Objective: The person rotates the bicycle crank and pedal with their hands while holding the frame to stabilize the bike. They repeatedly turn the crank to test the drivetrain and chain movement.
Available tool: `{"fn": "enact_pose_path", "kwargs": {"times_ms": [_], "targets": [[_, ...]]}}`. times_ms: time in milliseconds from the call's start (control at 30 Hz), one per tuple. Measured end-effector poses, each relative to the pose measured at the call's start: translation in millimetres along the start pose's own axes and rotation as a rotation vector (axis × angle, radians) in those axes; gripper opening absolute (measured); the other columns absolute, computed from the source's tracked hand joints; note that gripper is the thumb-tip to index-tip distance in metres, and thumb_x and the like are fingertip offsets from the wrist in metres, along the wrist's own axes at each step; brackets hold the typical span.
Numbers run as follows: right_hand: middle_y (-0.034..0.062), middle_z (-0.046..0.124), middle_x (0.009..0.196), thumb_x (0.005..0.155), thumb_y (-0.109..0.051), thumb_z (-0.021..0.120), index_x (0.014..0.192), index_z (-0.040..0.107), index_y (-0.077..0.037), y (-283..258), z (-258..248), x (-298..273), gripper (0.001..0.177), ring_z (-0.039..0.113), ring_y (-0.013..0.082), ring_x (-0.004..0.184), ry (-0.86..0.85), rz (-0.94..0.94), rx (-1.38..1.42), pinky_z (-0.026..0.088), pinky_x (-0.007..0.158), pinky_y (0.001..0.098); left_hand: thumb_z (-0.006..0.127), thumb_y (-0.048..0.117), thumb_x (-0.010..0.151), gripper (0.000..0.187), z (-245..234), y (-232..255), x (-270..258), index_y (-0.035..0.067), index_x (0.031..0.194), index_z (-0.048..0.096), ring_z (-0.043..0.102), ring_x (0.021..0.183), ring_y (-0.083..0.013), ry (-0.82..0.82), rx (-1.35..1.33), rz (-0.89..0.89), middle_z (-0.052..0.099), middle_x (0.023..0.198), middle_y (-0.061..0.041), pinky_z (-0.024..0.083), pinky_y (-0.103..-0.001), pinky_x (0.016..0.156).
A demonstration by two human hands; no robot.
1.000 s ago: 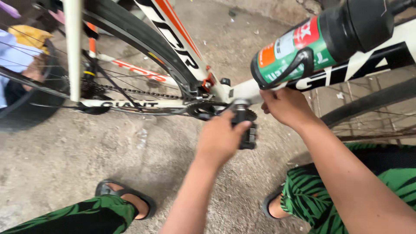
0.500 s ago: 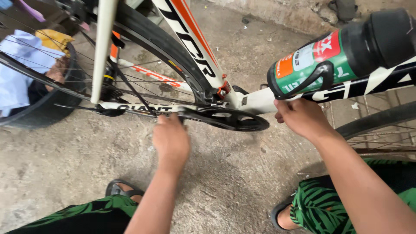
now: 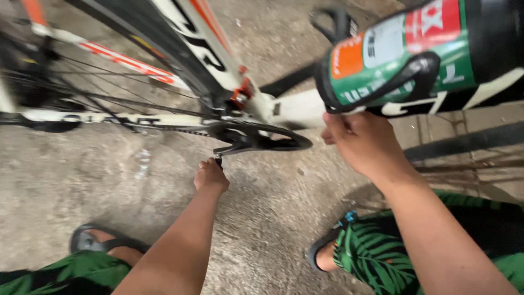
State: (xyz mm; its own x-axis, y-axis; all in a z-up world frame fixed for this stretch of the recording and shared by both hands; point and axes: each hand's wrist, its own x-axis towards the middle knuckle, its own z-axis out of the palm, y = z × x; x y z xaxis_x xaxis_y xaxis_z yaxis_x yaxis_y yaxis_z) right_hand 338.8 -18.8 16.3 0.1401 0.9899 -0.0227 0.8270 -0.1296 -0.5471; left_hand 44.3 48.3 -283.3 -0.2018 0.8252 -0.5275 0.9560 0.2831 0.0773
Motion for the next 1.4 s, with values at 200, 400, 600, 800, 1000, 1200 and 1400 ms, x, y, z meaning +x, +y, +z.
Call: {"fn": "enact_pose_path", "kwargs": {"times_ms": [200, 400, 600, 800, 1000, 1200, 1400], "targets": [[0.0049, 0.081, 0.087, 0.100, -0.044, 0.053, 0.097, 0.076, -0.006, -8, -6, -2, 0.044, 0.080, 0.0171, 0.085, -0.059, 0.105, 0.078, 0.059, 0.080, 0.0336, 0.069, 0.028, 0.090, 0.066, 67, 70, -9, 0.002, 0.144, 0.041, 0.059, 0.127, -0.0359, -0.090, 0.015, 0.130, 0.049, 0.141, -0.021, 0.055, -0.043, 0.098], [0.0059, 0.081, 0.087, 0.101, -0.047, 0.052, 0.097, 0.076, -0.005, -14, -9, -3, 0.048, 0.080, 0.0171, 0.085, -0.073, 0.120, 0.088, 0.060, 0.079, 0.0335, 0.068, 0.026, 0.092, 0.057, 77, 159, -94, 0.007, 0.142, 0.047, 0.065, 0.115, -0.0368, -0.082, -0.199, 0.359, 0.056, 0.132, -0.024, 0.059, -0.046, 0.093], [0.0067, 0.081, 0.087, 0.101, -0.046, 0.052, 0.098, 0.075, -0.004, -11, -10, -2, 0.048, 0.080, 0.0183, 0.085, -0.092, 0.074, 0.104, 0.059, 0.081, 0.0330, 0.073, 0.048, 0.088, 0.058, 7, 191, -197, 0.003, 0.121, 0.056, 0.065, 0.107, -0.0438, -0.053, -0.533, 0.536, 0.064, 0.118, -0.028, 0.054, -0.051, 0.091], [0.0076, 0.081, 0.090, 0.103, -0.047, 0.045, 0.101, 0.076, -0.005, 0, -4, 4, 0.052, 0.079, 0.0201, 0.086, -0.121, 0.111, 0.090, 0.058, 0.083, 0.0332, 0.067, 0.045, 0.090, 0.045, -86, 168, -254, 0.003, 0.105, 0.063, 0.068, 0.096, -0.0437, -0.001, -0.620, 0.605, 0.070, 0.098, -0.025, 0.054, -0.053, 0.081], [0.0187, 0.074, 0.099, 0.109, -0.052, 0.050, 0.105, 0.081, -0.005, 11, 0, 13, 0.056, 0.067, 0.0359, 0.096, 0.046, -0.044, -0.178, 0.050, 0.086, 0.0442, 0.069, 0.046, 0.089, 0.048, -158, 130, -283, 0.002, 0.108, 0.066, 0.070, 0.098, -0.0435, 0.099, -0.532, 0.605, 0.073, 0.098, -0.025, 0.053, -0.053, 0.089], [0.0086, 0.081, 0.095, 0.103, -0.049, 0.046, 0.101, 0.077, -0.006, 9, -2, 9, 0.053, 0.078, 0.0199, 0.090, -0.122, 0.082, 0.144, 0.057, 0.088, 0.0347, 0.065, 0.049, 0.091, 0.049, -217, 73, -279, 0.007, 0.119, 0.064, 0.067, 0.107, -0.0400, 0.248, -0.301, 0.478, 0.071, 0.108, -0.021, 0.052, -0.051, 0.093], [0.0085, 0.081, 0.094, 0.105, -0.047, 0.048, 0.100, 0.079, -0.005, -1, -10, 1, 0.053, 0.078, 0.0190, 0.093, -0.146, 0.113, 0.123, 0.054, 0.091, 0.0328, 0.067, 0.046, 0.090, 0.050, -229, 27, -248, 0.007, 0.122, 0.061, 0.065, 0.108, -0.0401, 0.421, -0.122, 0.279, 0.060, 0.122, -0.022, 0.055, -0.048, 0.089]]}}
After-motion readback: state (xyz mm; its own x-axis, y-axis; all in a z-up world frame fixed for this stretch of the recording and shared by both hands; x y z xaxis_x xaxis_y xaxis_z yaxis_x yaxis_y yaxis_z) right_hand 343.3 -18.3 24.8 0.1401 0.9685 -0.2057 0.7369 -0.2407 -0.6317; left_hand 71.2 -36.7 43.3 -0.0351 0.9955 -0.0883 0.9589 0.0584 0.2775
